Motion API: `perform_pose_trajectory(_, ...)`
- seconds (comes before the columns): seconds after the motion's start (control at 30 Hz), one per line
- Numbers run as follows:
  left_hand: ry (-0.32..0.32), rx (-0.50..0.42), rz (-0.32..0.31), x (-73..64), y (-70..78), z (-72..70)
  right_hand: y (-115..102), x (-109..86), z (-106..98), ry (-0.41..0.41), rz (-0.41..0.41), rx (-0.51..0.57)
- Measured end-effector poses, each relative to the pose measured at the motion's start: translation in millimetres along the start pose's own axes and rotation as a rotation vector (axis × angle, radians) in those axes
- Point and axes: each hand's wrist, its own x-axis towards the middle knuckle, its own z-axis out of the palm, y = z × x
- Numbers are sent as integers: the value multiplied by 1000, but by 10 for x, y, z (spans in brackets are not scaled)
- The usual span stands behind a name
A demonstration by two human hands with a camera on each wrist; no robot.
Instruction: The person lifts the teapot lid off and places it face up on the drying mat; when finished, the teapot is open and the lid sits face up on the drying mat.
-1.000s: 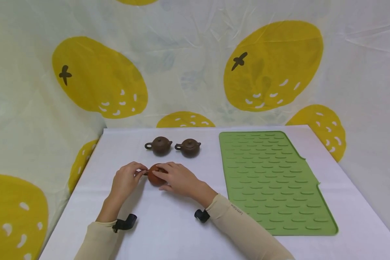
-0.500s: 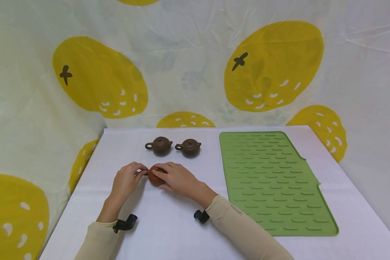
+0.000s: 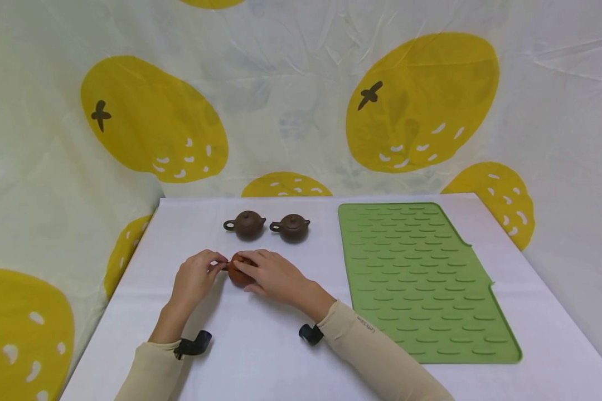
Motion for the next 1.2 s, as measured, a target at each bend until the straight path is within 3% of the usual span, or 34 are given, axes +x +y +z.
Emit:
perform_pose_trajectory(0.37,-1,-2,-1,6,-3,-6,-51,-34,-164,88,-28,-16)
perform_pose_trajectory(0.73,5,6,-9,24,8,-10,-47,-95,-359,246,-70,-106)
perform_pose_trajectory(0.97,-2,9,-9,6,-2,1,-12,-186,-382,295,-93,-180)
perform_pose_trajectory(1.2,20,-1,6,-11,-13,26,26,-274,-399,355,-94,-167)
